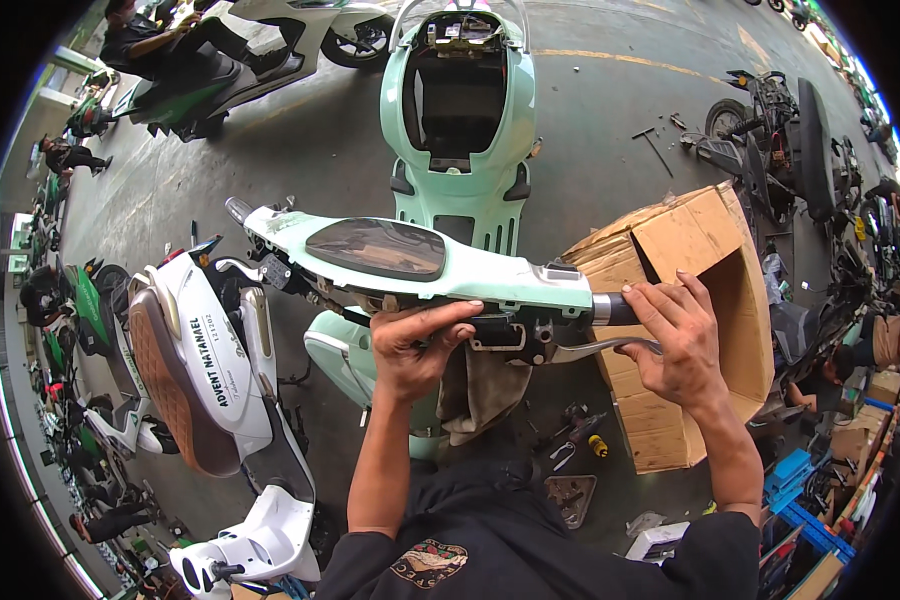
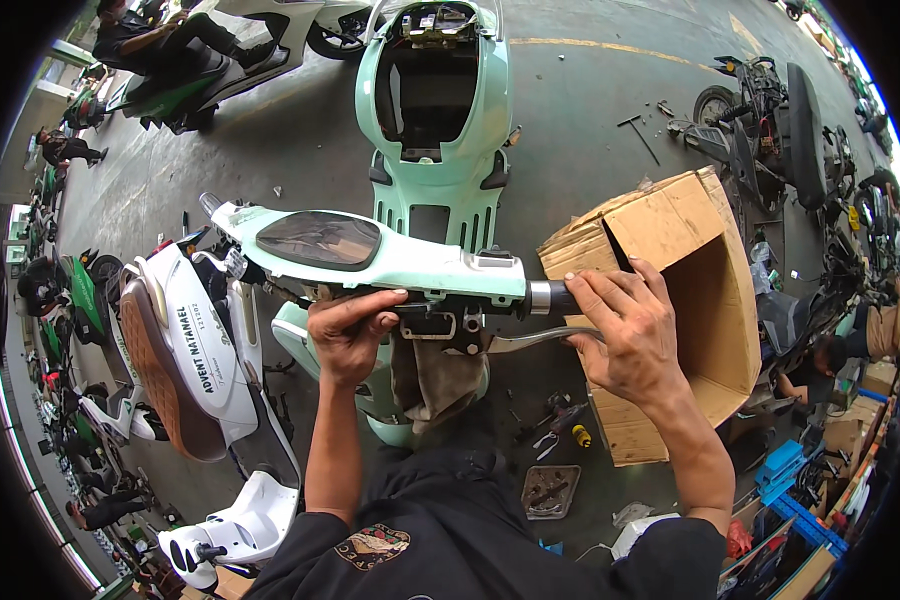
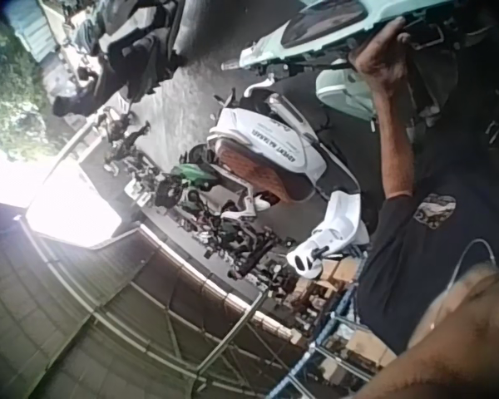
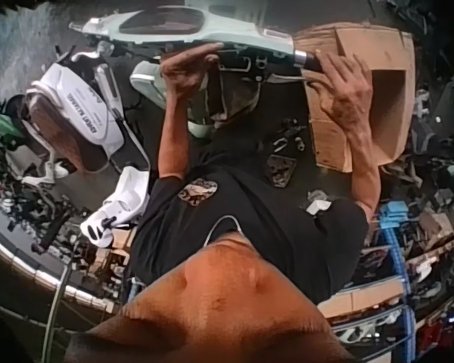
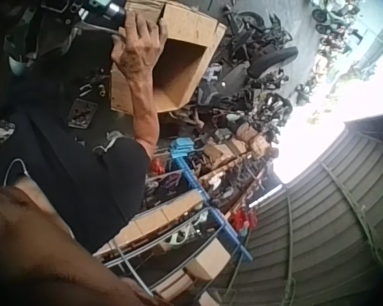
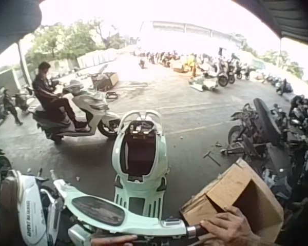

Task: The person manipulates a motorcycle brake caliper assembly, inserting internal components and cleaning various surfaces with a cloth. The person wipes the area around the handlebars and brake lever assembly multiple times.

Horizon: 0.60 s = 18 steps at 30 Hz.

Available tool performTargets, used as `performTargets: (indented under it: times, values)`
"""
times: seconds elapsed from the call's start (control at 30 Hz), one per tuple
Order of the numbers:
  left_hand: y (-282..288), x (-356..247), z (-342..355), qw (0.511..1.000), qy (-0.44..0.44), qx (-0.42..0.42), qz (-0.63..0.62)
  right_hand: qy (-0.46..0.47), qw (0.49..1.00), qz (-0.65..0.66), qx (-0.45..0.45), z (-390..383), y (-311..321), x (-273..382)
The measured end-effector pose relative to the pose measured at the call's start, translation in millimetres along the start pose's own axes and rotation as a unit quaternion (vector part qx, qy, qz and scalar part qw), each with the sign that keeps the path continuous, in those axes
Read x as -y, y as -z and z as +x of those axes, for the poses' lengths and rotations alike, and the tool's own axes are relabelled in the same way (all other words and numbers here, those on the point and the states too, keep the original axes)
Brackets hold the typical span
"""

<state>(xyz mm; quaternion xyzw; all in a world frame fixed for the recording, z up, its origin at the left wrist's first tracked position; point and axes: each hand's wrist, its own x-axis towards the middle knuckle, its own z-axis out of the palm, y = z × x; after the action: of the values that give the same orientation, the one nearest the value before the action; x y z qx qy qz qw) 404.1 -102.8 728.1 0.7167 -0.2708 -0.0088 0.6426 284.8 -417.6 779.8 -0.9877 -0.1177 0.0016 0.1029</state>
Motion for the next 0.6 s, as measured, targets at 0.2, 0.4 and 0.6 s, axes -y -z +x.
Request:
performTargets:
  times: [0.2,0.4,0.6]
  values:
    - [1,1,-2,1.000,0.012,0.000,0.000,-0.062,0.997,0.048,-0.004,9,18,27]
    - [-1,0,1,1.000,0.003,0.001,-0.002,0.014,1.000,-0.006,-0.011,5,6,9]
    - [1,0,0,1.000,0.003,0.002,-0.003,-0.078,0.995,0.054,-0.043,9,10,27]
